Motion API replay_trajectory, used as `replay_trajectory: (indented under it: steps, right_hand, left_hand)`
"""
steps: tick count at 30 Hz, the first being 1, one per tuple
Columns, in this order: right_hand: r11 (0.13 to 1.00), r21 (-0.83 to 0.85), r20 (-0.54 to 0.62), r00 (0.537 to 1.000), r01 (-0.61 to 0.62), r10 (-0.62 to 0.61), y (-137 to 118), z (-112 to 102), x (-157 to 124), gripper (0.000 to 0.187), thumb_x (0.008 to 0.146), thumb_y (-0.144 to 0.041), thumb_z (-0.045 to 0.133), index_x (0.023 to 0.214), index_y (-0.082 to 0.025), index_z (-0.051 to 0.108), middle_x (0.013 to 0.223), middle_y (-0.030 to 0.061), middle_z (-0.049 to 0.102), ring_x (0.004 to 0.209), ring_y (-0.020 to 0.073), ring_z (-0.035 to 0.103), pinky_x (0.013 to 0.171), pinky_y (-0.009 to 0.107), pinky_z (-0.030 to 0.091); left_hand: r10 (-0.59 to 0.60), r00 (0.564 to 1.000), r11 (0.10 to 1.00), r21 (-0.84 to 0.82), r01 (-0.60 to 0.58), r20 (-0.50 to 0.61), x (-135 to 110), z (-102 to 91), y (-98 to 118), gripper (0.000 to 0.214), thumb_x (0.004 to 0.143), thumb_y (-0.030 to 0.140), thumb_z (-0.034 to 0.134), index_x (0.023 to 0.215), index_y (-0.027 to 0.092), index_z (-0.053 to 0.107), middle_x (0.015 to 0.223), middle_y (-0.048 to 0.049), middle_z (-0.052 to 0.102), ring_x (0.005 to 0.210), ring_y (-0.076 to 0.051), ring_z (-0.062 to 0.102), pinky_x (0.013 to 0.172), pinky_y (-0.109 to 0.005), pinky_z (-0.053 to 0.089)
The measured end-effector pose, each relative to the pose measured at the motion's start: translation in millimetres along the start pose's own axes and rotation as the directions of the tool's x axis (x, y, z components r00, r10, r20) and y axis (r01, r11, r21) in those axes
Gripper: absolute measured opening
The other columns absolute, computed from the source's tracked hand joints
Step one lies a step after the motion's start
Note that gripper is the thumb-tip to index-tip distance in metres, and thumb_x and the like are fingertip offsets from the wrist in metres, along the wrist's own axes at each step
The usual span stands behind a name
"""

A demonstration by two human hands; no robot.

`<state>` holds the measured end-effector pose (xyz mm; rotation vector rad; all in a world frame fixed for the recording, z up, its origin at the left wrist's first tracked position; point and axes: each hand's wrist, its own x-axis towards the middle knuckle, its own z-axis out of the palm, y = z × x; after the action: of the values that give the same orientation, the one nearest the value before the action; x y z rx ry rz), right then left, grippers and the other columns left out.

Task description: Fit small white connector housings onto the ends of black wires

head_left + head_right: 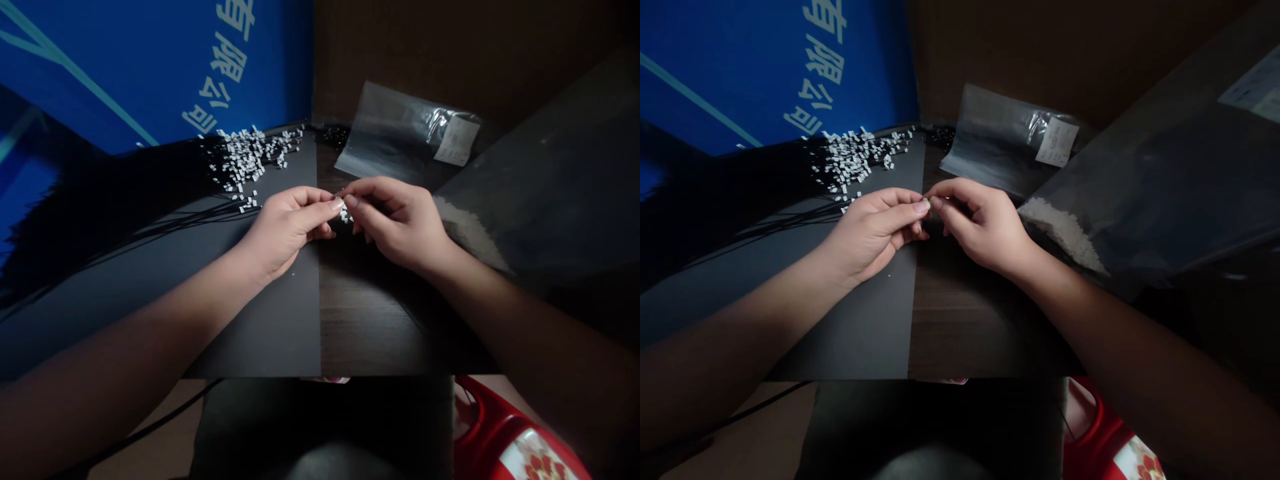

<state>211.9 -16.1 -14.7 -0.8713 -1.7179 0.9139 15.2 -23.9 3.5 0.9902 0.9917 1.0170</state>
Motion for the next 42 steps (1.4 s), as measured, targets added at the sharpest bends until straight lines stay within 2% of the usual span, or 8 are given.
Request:
replay_trajectory:
  steps: [6, 13, 17, 22, 25, 28, 33, 42]
  right_hand:
    - [0.999, -0.042, -0.011, 1.000, 0.000, 0.000, -2.1, 0.9, -1.0, 0.018, 0.105, -0.035, 0.073, 0.102, -0.018, 0.078, 0.083, 0.0011, 0.075, 0.064, 0.0126, 0.064, 0.066, 0.030, 0.055]
    - [0.990, 0.100, 0.013, 0.995, -0.101, 0.101, -6.6, 3.3, -0.1, 0.035, 0.099, -0.055, 0.082, 0.098, -0.020, 0.078, 0.071, -0.0013, 0.069, 0.056, 0.0120, 0.059, 0.053, 0.028, 0.050]
    - [0.988, 0.060, -0.087, 0.985, -0.145, 0.150, 0.0, -3.1, 4.3, 0.033, 0.099, -0.054, 0.083, 0.097, -0.021, 0.078, 0.066, -0.0013, 0.067, 0.052, 0.0126, 0.056, 0.049, 0.029, 0.046]
    - [0.992, 0.011, -0.258, 0.958, -0.127, 0.126, 12.4, -17.8, 13.1, 0.027, 0.102, -0.048, 0.081, 0.097, -0.023, 0.077, 0.064, -0.0004, 0.062, 0.051, 0.0137, 0.054, 0.049, 0.031, 0.043]
    - [0.994, 0.004, -0.247, 0.963, -0.105, 0.103, 18.2, -19.8, 15.1, 0.031, 0.102, -0.054, 0.080, 0.098, -0.023, 0.075, 0.066, 0.0002, 0.061, 0.054, 0.0156, 0.057, 0.051, 0.032, 0.046]
    - [0.996, 0.019, -0.202, 0.975, -0.089, 0.091, 20.9, -16.6, 14.6, 0.034, 0.100, -0.057, 0.081, 0.097, -0.024, 0.074, 0.069, 0.0006, 0.063, 0.058, 0.0169, 0.061, 0.055, 0.033, 0.051]
    - [0.998, -0.005, -0.195, 0.979, -0.065, 0.062, 19.3, -12.6, 13.7, 0.031, 0.101, -0.055, 0.080, 0.095, -0.025, 0.073, 0.069, 0.0001, 0.063, 0.061, 0.0170, 0.062, 0.057, 0.033, 0.051]
    - [0.998, -0.010, -0.184, 0.981, -0.058, 0.055, 19.0, -12.7, 14.9, 0.030, 0.102, -0.054, 0.078, 0.095, -0.026, 0.071, 0.069, -0.0003, 0.063, 0.061, 0.0167, 0.061, 0.060, 0.035, 0.055]
  left_hand:
    - [0.093, 0.994, 0.995, 0.027, -0.092, -0.054, -0.5, 2.5, -3.5, 0.031, 0.076, 0.023, 0.096, 0.096, 0.018, 0.072, 0.088, 0.0015, 0.075, 0.072, -0.010, 0.070, 0.076, -0.027, 0.061]
    - [0.200, 0.976, 0.977, 0.096, -0.192, -0.083, -1.3, 4.0, -4.8, 0.026, 0.079, 0.029, 0.097, 0.093, 0.019, 0.078, 0.091, -0.0022, 0.079, 0.080, -0.015, 0.074, 0.083, -0.033, 0.063]
    - [0.237, 0.966, 0.949, 0.236, -0.208, -0.101, 3.6, -2.0, -5.4, 0.019, 0.084, 0.030, 0.092, 0.092, 0.020, 0.079, 0.086, -0.0022, 0.076, 0.074, -0.015, 0.068, 0.076, -0.032, 0.057]
    - [0.322, 0.932, 0.725, 0.589, -0.357, 0.168, 2.3, -8.0, -4.3, 0.013, 0.095, 0.033, 0.082, 0.097, 0.020, 0.084, 0.101, -0.0053, 0.079, 0.092, -0.019, 0.070, 0.088, -0.035, 0.054]
    - [0.260, 0.868, 0.558, 0.668, -0.493, 0.423, -1.8, -7.9, -5.0, 0.016, 0.098, 0.030, 0.075, 0.105, 0.020, 0.087, 0.111, -0.0069, 0.078, 0.101, -0.022, 0.071, 0.095, -0.036, 0.053]
    - [0.151, 0.810, 0.398, 0.715, -0.574, 0.567, -4.1, -7.9, -5.8, 0.025, 0.099, 0.029, 0.071, 0.117, 0.023, 0.088, 0.118, -0.0082, 0.077, 0.111, -0.026, 0.069, 0.104, -0.041, 0.050]
    - [0.111, 0.777, 0.261, 0.736, -0.625, 0.620, -4.2, -6.9, -6.5, 0.030, 0.102, 0.035, 0.069, 0.124, 0.027, 0.088, 0.122, -0.0087, 0.076, 0.115, -0.028, 0.066, 0.105, -0.043, 0.048]
    - [0.170, 0.739, 0.080, 0.738, -0.670, 0.652, -6.3, 1.3, -14.8, 0.022, 0.103, 0.037, 0.070, 0.105, 0.030, 0.091, 0.115, -0.0064, 0.079, 0.101, -0.025, 0.065, 0.091, -0.042, 0.046]
